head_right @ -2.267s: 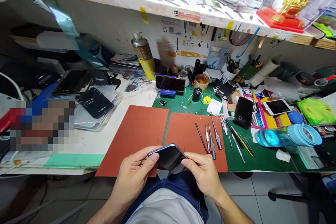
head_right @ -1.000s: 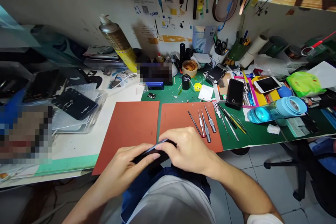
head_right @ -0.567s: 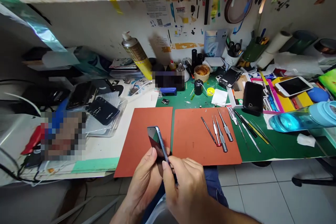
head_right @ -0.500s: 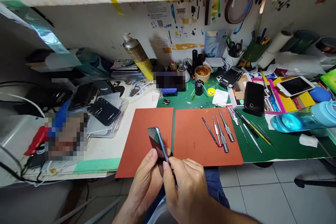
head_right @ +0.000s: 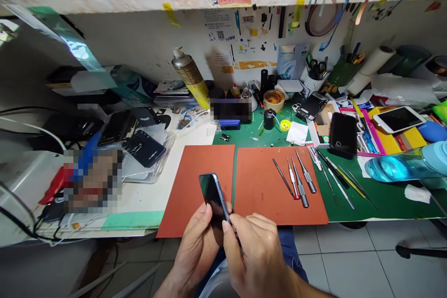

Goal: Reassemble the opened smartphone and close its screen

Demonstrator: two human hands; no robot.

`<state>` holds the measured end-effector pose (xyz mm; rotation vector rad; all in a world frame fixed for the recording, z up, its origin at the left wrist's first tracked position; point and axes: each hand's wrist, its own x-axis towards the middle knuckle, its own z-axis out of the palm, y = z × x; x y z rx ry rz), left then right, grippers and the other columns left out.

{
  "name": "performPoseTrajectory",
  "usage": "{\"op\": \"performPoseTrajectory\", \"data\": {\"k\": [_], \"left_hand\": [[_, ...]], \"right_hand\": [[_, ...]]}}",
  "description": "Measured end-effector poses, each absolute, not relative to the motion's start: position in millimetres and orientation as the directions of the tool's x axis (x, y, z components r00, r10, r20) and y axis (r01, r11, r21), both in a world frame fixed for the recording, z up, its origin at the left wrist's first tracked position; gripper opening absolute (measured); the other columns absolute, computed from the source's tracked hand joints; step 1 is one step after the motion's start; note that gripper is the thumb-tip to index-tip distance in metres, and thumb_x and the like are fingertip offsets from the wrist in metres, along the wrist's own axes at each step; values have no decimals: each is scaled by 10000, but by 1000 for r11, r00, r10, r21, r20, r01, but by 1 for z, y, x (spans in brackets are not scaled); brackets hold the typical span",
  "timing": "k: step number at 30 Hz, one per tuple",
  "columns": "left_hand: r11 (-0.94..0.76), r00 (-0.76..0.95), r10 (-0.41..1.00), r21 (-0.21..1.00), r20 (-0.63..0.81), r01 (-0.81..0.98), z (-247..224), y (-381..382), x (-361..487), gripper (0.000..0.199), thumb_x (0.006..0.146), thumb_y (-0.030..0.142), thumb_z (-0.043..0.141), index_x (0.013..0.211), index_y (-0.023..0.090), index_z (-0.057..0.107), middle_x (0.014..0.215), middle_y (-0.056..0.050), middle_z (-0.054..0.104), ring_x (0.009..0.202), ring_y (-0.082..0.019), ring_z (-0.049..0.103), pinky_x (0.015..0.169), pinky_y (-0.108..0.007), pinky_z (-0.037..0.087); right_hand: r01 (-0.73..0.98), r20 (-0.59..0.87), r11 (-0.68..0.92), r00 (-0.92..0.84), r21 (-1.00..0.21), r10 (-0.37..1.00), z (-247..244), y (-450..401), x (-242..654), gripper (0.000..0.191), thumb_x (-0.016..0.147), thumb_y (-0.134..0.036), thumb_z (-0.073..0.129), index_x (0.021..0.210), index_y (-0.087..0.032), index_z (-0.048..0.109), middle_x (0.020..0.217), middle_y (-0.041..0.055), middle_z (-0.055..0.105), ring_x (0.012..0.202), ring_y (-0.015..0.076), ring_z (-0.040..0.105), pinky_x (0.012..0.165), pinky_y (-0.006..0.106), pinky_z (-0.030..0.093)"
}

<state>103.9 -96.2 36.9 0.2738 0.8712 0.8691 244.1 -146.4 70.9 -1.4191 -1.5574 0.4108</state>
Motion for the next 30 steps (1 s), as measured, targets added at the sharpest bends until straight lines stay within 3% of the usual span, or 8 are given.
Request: {"op": "performPoseTrajectory", "data": {"k": [3,7,11,14,18,22,26,30], "left_hand": [[654,375,754,559,-539,-510,33,-94,97,430,773,405,984,1060,147,794,1023,-125,817,957,-255,785,863,-341,636],[660,347,744,548,-571,-514,38,-89,98,437,723,315,1021,1061,169,785,1044,-131,843,984,-300,820,904,-411,667],[631,244,744,535,-622,-562,40,-84,104,441,734,305,1013,1082,164,780,1079,-138,843,980,-301,830,862,-400,696],[617,226,750,536,-621,-577,35,-83,103,417,765,284,995,1099,152,782,1053,-127,839,969,-274,832,832,-339,701],[612,243,758,531,-605,-587,28,-84,100,405,758,283,1001,1066,139,780,1013,-124,837,950,-265,835,838,-321,702],[611,233,754,526,-614,-591,29,-83,101,421,734,284,1016,1062,169,779,1029,-105,839,951,-262,834,804,-311,700],[607,219,759,545,-613,-579,31,-84,105,450,742,313,1011,1098,167,777,1041,-106,837,968,-255,824,789,-294,682],[614,220,759,563,-612,-553,32,-86,104,477,794,351,973,1187,169,773,1153,-150,832,1066,-309,811,868,-365,677]], "right_hand": [[543,359,241,120,-804,926,73,-146,246,203,1054,-130,538,928,-170,692,671,-13,627,554,133,565,603,264,452],[428,199,125,131,-895,971,73,-148,249,227,1089,-212,538,967,-176,726,699,-12,673,573,124,593,601,236,465],[320,4,-16,63,-947,998,70,-156,250,233,1101,-324,553,985,-193,706,640,-60,553,510,101,474,504,228,372],[354,23,2,53,-935,998,68,-162,248,298,1118,-287,474,890,-208,649,631,-66,455,521,102,436,540,238,357],[368,39,12,67,-930,997,67,-164,245,326,1122,-251,442,825,-224,571,655,-54,473,563,107,493,606,231,390],[366,39,6,84,-930,996,69,-162,244,336,1120,-260,456,801,-225,557,642,-62,442,543,99,447,567,227,352],[345,14,-25,110,-938,994,65,-162,242,235,1104,-323,535,955,-200,668,640,-61,550,528,92,506,537,208,358],[234,-54,-84,133,-969,990,56,-164,242,282,1106,-349,524,956,-193,704,666,-21,680,576,113,635,582,197,439]]}}
